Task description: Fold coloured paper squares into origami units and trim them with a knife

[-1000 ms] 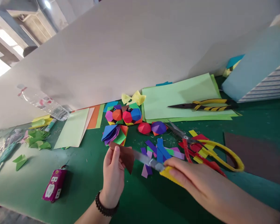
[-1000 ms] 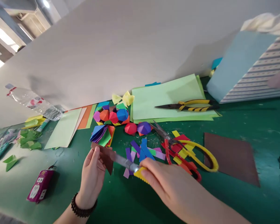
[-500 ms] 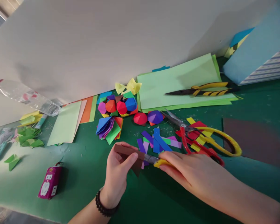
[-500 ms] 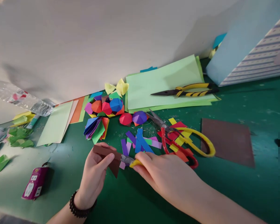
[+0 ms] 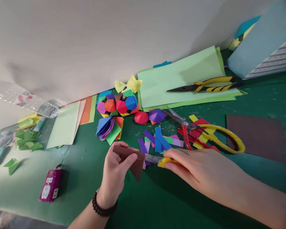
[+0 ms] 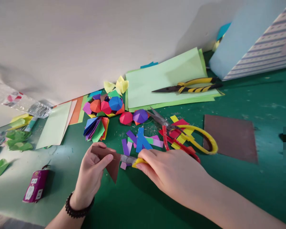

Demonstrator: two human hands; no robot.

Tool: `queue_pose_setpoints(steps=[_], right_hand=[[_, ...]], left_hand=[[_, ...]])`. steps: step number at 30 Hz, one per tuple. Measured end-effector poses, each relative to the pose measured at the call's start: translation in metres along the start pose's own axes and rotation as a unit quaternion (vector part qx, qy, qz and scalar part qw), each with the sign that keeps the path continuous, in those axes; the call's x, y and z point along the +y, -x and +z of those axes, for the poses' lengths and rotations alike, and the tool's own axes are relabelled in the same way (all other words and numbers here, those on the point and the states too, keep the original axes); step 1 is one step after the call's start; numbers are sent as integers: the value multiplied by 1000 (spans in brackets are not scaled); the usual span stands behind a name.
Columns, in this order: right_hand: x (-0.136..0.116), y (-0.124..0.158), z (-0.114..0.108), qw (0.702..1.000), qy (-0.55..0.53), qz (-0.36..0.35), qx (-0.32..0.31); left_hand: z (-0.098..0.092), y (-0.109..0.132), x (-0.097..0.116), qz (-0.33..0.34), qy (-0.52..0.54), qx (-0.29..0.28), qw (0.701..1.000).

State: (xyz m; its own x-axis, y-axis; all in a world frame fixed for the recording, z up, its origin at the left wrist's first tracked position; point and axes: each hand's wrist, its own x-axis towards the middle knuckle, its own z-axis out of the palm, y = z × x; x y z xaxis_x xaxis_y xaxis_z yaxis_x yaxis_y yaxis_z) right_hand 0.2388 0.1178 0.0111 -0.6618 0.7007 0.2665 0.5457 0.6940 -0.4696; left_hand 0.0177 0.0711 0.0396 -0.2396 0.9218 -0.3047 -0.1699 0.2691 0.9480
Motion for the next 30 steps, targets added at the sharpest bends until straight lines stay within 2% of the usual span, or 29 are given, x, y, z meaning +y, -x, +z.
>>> queue_pose_setpoints(steps=[9,14,19,24,27,30], right_hand=[[2,0,-10,1000,-12,14,-16],[4,0,-18,1000,-14,0,-22],[7,1,-24,1000,-1,4,-28],[9,2,-19,1000,-10,3,-26],[7,2,-11,1000,-2,-1,-16],[5,2,-5,1000,15,2,-7]], left_hand=[[2,0,4,-29,17,3,999],[1,1,6,-48,7,18,999],[-5,-2,10,-38,6,21,999],[-4,-5,4,-44,55,18,997],[2,-4,-6,-69,90,-9,993],[6,0,-12,-81,72,-23,994]])
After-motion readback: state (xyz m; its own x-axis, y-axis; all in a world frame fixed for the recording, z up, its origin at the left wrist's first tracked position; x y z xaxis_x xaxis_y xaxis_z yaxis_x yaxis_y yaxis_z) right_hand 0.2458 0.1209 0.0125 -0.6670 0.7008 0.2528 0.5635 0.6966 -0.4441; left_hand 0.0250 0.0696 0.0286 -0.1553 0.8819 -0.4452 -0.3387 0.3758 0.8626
